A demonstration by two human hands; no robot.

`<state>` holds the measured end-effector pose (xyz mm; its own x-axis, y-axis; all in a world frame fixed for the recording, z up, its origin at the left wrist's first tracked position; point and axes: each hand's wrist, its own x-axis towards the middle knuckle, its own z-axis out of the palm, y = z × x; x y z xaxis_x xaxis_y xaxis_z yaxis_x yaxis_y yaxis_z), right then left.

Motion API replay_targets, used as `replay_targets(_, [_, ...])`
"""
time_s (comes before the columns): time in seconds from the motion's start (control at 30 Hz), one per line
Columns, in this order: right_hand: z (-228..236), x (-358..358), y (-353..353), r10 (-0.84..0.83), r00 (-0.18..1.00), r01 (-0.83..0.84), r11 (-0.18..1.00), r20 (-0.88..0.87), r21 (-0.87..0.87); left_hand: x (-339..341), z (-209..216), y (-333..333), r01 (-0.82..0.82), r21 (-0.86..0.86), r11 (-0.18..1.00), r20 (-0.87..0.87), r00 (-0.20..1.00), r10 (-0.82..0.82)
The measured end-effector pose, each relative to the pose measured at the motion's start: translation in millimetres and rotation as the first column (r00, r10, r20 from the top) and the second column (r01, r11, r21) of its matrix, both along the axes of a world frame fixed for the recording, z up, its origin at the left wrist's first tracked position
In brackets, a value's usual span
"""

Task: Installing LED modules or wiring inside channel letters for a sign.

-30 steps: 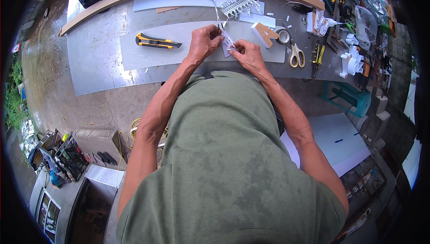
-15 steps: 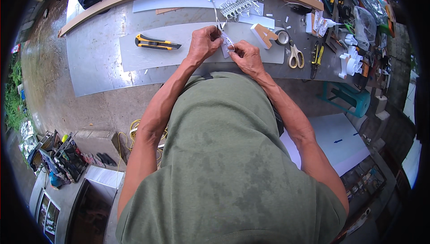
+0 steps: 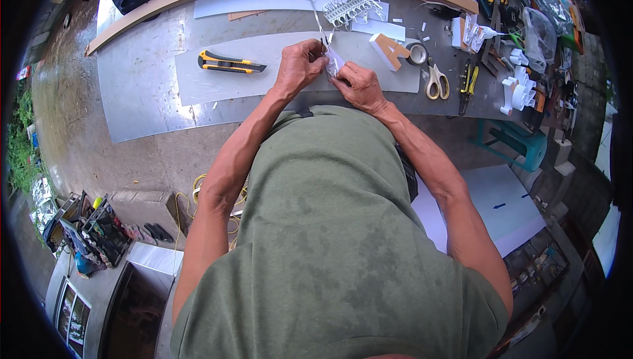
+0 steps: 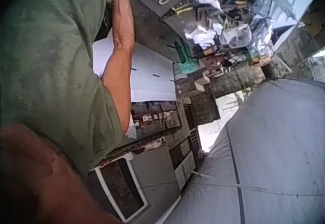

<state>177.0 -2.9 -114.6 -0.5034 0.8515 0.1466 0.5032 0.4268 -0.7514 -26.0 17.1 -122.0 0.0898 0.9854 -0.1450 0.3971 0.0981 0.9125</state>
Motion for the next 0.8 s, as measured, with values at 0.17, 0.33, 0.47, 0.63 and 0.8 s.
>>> replay_targets(0.17, [-2,1,0,-0.007,1.0,0.008,0.999,0.016,-0.031,-4,12,-2,0.081,-0.001,0.997,0.006,0.997,-0.081])
replay_targets(0.33, [0,8,7,0.06,0.998,-0.06,0.996,-0.002,-0.062,2,16,-3,0.088,0.031,0.996,-0.072,0.994,-0.086])
replay_targets(0.47, [17,18,19,-0.093,0.99,0.051,0.933,-0.103,-0.357,1,14,-4,0.083,0.018,0.996,-0.043,0.996,-0.082])
replay_targets(0.63, [32,7,34,-0.265,0.964,0.239,0.812,0.028,-0.533,2,13,-5,0.069,-0.007,0.998,-0.032,0.997,-0.069])
replay_targets(0.8, [16,-3,40,-0.171,0.981,0.196,0.875,0.096,-0.444,2,15,-3,0.069,0.005,0.998,-0.058,0.996,-0.068])
